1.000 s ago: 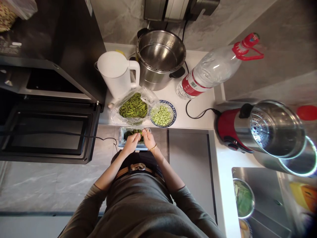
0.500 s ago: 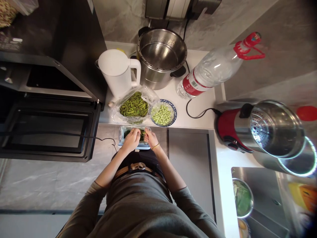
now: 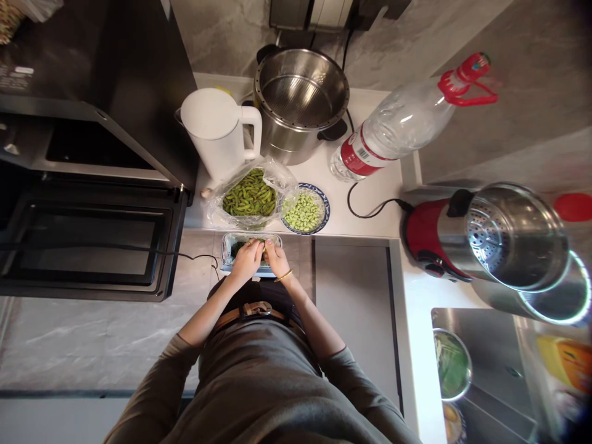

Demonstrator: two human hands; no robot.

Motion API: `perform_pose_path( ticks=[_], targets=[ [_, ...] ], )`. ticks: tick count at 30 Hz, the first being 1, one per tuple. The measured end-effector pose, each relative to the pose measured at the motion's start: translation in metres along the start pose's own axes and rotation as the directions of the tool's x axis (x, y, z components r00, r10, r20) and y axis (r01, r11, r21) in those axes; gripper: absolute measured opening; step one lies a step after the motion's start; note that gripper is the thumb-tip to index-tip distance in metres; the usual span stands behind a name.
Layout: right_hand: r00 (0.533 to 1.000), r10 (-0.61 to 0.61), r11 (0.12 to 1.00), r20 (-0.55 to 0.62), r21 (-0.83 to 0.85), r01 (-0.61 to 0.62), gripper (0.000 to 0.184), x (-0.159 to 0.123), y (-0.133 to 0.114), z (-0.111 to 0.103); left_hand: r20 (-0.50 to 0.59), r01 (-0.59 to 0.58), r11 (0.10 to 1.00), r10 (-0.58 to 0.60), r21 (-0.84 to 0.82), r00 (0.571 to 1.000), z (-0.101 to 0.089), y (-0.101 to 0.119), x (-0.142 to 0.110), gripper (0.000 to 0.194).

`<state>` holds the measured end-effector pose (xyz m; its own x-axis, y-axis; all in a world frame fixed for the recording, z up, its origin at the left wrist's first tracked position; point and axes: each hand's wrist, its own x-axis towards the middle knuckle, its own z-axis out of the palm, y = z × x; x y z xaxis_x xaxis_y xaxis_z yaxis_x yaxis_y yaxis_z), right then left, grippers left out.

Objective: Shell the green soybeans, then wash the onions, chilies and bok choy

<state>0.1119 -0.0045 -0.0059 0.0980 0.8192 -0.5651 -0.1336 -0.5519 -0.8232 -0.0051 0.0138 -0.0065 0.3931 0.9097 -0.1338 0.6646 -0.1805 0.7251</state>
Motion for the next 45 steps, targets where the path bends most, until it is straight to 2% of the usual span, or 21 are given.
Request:
perform_pose_path(
  ticks=[4,8,12,18,22,24,26,29,32,34,37,39,43,45],
  targets=[
    [0.995,-0.092,0.987,0.022,-0.13,0.094,0.04,-0.001,-0.004,0.003,-0.139,0.125,0.992,-0.123,0.005,0.983,0.001,0.002,0.001,0.028],
    [0.999,-0.014,1.0,0.044,-0.012,0.015,0.036,-0.003,-0.007,0.011,-0.205,0.163,0.985,-0.148,0.058,0.967,-0.001,0.001,0.001,0.029],
    [0.989,0.055,0.991,0.139,0.117,-0.071,0.031,-0.005,-0.01,0.017,-0.238,0.166,0.982,-0.142,0.086,0.961,-0.004,0.001,0.001,0.03],
    [0.962,0.118,0.964,0.247,0.204,-0.171,0.019,-0.003,-0.011,0.011,-0.214,0.085,0.979,-0.044,0.184,0.976,-0.007,0.003,-0.002,0.034],
    [0.939,0.08,0.969,0.335,0.194,-0.152,0.013,-0.003,-0.012,0.005,-0.252,0.006,0.965,0.063,0.261,0.966,-0.012,-0.002,-0.002,0.035],
    [0.932,0.07,0.971,0.355,0.19,-0.145,0.017,-0.003,-0.011,0.003,-0.247,-0.051,0.958,0.124,0.283,0.961,-0.015,-0.007,-0.002,0.034],
    [0.942,0.071,0.981,0.328,0.15,-0.126,0.03,-0.002,-0.01,0.004,-0.216,-0.103,0.954,0.168,0.283,0.962,-0.018,-0.011,-0.004,0.033],
    [0.981,0.034,0.995,0.192,0.087,-0.052,0.05,0.0,-0.007,0.01,-0.182,-0.136,0.966,0.177,0.219,0.967,-0.018,-0.014,-0.006,0.031],
    [0.993,-0.015,0.995,0.113,0.095,0.004,0.056,0.001,-0.009,0.016,-0.242,-0.092,0.994,0.104,0.059,0.965,-0.013,-0.013,-0.006,0.031],
    [0.989,-0.042,0.995,0.141,0.1,0.028,0.056,0.001,-0.012,0.016,-0.287,-0.047,0.995,0.02,-0.089,0.958,-0.01,-0.011,-0.004,0.03],
    [0.976,-0.076,0.994,0.202,0.095,0.058,0.053,0.001,-0.017,0.014,-0.278,0.016,0.964,-0.093,-0.266,0.956,-0.007,-0.009,-0.002,0.029],
    [0.965,-0.07,0.994,0.251,0.104,0.045,0.049,0.0,-0.018,0.011,-0.267,0.033,0.955,-0.115,-0.293,0.957,-0.009,-0.01,-0.002,0.028],
    [0.939,-0.007,0.989,0.344,0.143,-0.045,0.036,-0.003,-0.015,0.005,-0.241,0.032,0.971,-0.091,-0.237,0.966,-0.015,-0.017,-0.003,0.023],
    [0.934,0.027,0.979,0.355,0.178,-0.096,0.025,-0.004,-0.013,0.003,-0.229,0.076,0.948,-0.152,-0.31,0.961,-0.017,-0.021,-0.003,0.024]
  ],
)
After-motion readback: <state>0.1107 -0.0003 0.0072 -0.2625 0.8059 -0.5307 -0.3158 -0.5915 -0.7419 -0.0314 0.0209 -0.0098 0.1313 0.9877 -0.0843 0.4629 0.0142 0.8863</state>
